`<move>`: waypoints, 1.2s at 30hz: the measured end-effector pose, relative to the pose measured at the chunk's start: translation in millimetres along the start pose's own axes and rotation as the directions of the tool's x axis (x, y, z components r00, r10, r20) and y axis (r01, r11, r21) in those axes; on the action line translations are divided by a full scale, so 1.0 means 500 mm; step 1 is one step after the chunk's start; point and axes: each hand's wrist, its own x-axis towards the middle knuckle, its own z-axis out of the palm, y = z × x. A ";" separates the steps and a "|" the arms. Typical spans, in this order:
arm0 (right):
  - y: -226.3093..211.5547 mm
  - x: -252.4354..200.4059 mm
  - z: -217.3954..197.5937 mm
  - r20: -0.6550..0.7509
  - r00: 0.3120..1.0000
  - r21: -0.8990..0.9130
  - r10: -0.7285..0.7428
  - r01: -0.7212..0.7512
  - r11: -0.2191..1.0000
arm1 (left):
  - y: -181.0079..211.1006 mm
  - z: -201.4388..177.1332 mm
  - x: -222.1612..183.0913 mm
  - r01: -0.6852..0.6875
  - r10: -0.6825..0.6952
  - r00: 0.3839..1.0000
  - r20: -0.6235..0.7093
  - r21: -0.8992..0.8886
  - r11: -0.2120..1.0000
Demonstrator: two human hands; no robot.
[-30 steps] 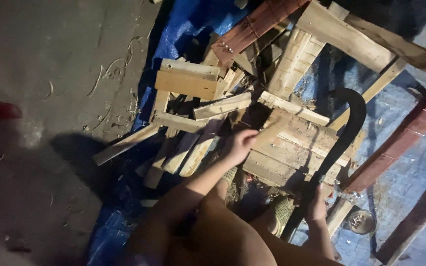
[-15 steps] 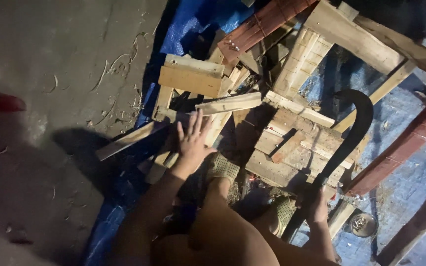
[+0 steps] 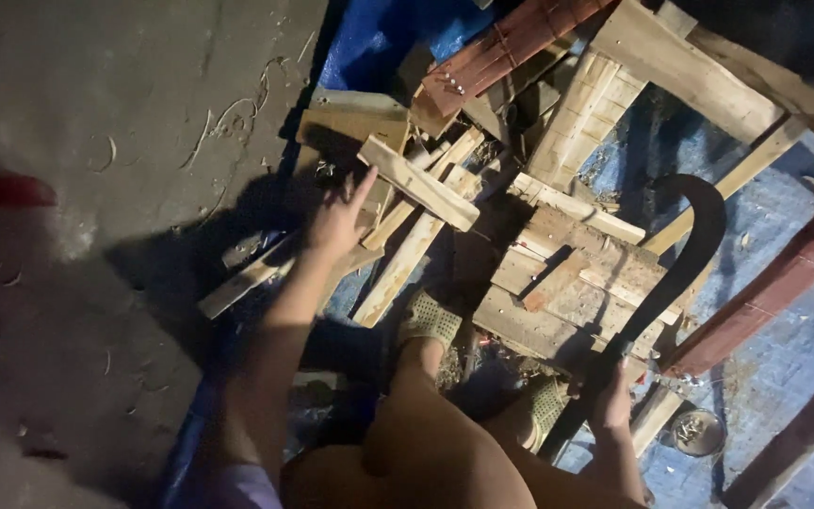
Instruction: Using a machete to split and chop small pieces of scrap wood on a workshop floor.
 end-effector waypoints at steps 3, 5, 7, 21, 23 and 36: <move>-0.016 -0.016 0.012 0.163 0.982 0.011 -0.093 0.092 0.996 | -0.022 -0.024 0.008 -0.049 0.054 0.998 -0.041 0.108 0.993; -0.006 -0.009 0.004 0.076 0.996 -0.043 -0.039 0.042 0.998 | -0.004 -0.062 0.007 -0.070 0.071 0.997 -0.010 0.069 0.995; 0.007 0.001 -0.009 -0.015 1.000 -0.098 0.013 -0.015 0.995 | 0.008 -0.081 0.011 -0.089 0.089 0.996 0.023 0.024 0.996; 0.009 0.003 -0.010 0.065 0.997 -0.027 -0.041 0.043 0.999 | 0.107 0.049 0.058 -0.208 0.126 0.967 -0.221 -0.401 0.892; 0.016 0.010 -0.011 0.070 0.997 0.026 -0.039 0.037 0.999 | 0.121 0.089 0.043 -0.178 0.109 0.958 -0.264 -0.251 0.952; 0.012 0.011 -0.005 0.093 0.996 0.100 0.014 -0.023 0.995 | 0.019 -0.130 0.060 -0.278 0.124 0.901 -0.415 -0.335 0.900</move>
